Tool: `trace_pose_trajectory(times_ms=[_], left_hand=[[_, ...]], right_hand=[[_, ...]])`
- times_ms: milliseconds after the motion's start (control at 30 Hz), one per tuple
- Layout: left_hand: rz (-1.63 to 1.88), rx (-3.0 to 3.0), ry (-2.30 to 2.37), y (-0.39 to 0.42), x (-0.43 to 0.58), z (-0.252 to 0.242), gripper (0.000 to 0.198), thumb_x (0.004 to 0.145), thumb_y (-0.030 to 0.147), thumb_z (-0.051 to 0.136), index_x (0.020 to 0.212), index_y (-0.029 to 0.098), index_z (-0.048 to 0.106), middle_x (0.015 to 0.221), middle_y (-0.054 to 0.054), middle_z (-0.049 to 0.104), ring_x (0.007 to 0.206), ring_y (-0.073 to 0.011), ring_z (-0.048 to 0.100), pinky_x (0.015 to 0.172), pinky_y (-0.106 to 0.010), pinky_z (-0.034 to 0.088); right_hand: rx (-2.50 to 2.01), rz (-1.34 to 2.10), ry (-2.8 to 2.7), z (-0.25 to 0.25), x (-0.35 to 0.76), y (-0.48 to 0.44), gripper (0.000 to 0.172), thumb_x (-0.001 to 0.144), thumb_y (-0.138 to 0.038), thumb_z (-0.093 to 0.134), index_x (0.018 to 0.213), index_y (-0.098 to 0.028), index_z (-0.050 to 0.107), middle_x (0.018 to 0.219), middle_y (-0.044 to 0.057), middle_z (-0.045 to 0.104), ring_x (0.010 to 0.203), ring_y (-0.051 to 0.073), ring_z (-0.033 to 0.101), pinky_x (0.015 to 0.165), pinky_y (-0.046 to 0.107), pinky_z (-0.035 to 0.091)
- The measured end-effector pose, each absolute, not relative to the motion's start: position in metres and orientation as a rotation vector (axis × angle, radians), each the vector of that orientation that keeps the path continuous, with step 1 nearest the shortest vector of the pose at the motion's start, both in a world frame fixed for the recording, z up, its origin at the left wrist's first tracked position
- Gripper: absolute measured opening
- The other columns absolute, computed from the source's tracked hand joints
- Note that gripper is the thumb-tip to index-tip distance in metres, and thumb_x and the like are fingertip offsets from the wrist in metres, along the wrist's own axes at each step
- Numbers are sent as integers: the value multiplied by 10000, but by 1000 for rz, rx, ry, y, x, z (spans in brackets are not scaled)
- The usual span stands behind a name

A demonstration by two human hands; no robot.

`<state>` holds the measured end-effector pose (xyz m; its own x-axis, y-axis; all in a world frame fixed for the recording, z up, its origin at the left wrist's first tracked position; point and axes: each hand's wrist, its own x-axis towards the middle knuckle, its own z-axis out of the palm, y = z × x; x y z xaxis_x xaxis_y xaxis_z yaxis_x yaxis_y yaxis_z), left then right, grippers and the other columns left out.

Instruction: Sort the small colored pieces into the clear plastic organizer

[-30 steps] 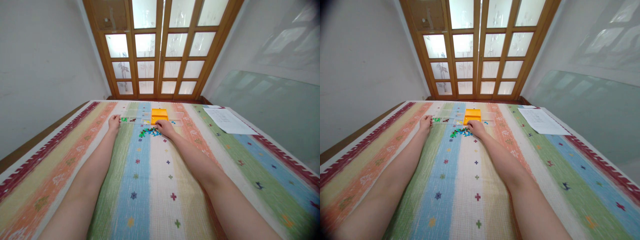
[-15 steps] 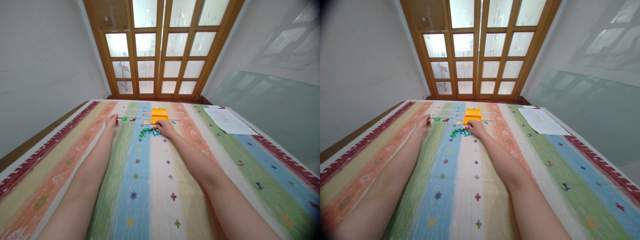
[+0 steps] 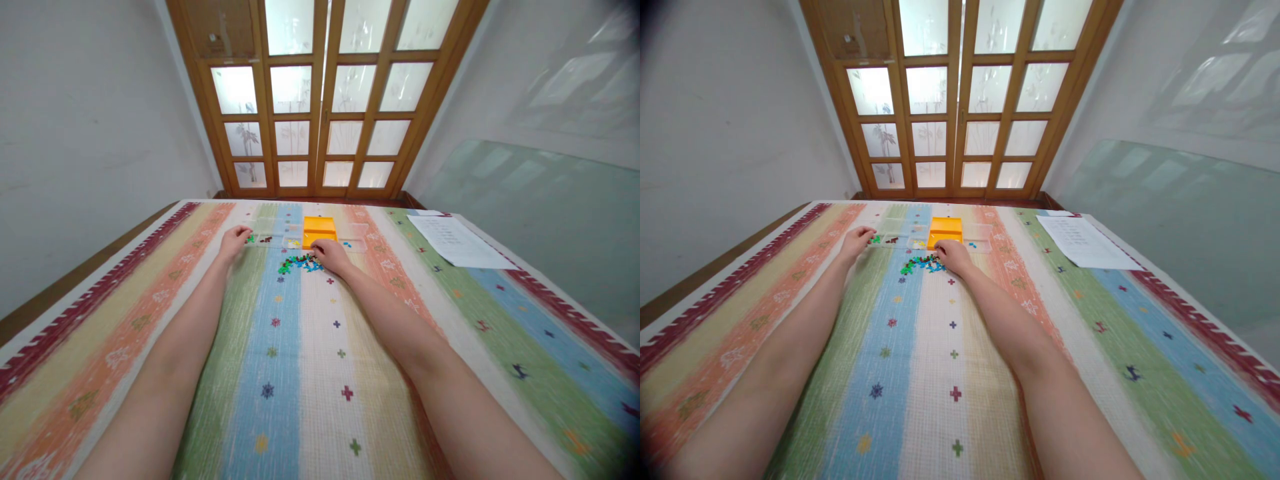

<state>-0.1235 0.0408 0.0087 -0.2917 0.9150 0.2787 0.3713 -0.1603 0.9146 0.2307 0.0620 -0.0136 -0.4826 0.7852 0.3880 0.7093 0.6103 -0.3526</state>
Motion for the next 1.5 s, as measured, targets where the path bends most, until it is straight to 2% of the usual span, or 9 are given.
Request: trace_pose_trajectory(times_ms=[100, 200, 367, 567, 833, 1067, 1300, 1500], left_hand=[[983, 1929, 1428, 33, -106, 19, 321, 790, 446, 679, 956, 182, 753, 915, -58, 734, 788, -183, 614, 735, -285, 457], [510, 2155, 1233, 25, -89, 25, 331, 787, 444, 691, 988, 192, 764, 955, -51, 746, 828, -188, 629, 757, -278, 454], [269, 2245, 1154, 17, -74, 25, 332, 772, 428, 707, 992, 184, 753, 874, -33, 725, 734, -162, 596, 666, -262, 411], [318, 2281, 1170, 16, -63, 21, 253, 655, 395, 795, 767, 201, 676, 670, 3, 631, 602, -149, 498, 558, -269, 322], [438, 2234, 1241, 17, -61, 12, 123, 716, 315, 698, 762, 203, 679, 683, 0, 636, 620, -160, 526, 577, -272, 327], [576, 2228, 1242, 19, -65, 5, 139, 790, 339, 666, 802, 201, 683, 744, -20, 661, 682, -176, 556, 649, -282, 386], [847, 2003, 1216, 16, -67, 6, 165, 760, 366, 735, 811, 211, 714, 811, -37, 686, 742, -195, 595, 701, -296, 457], [888, 1868, 1226, 15, -66, 9, 164, 730, 331, 760, 824, 201, 723, 760, -16, 657, 686, -171, 552, 652, -274, 417]], right_hand=[[-1176, 195, -2321, -12, 230, 61, 222, 968, -209, 553, 1047, -225, 760, 1059, 59, 771, 996, 216, 673, 857, 278, 465], [-1177, 190, -2322, -11, 230, 61, 225, 969, -207, 549, 1046, -227, 759, 1070, 55, 772, 997, 213, 675, 855, 276, 465], [-1192, 190, -2326, -11, 230, 61, 226, 974, -217, 548, 1051, -222, 760, 1077, 57, 772, 1005, 214, 675, 858, 278, 466], [-1194, 187, -2321, -11, 230, 61, 233, 972, -217, 546, 1057, -225, 762, 1082, 60, 773, 1013, 220, 676, 864, 286, 472], [-1191, 181, -2327, -13, 230, 62, 253, 975, -227, 534, 1073, -227, 766, 1090, 63, 771, 1013, 219, 675, 871, 291, 472], [-1184, 179, -2326, -12, 230, 61, 235, 977, -231, 539, 1046, -223, 763, 1059, 59, 774, 982, 217, 678, 842, 285, 466], [-1192, 188, -2325, -9, 230, 60, 231, 969, -220, 548, 1043, -228, 767, 1066, 57, 775, 991, 220, 683, 840, 282, 472], [-1188, 189, -2321, -9, 230, 60, 233, 967, -215, 548, 1041, -229, 768, 1069, 57, 777, 995, 223, 685, 845, 287, 477]])
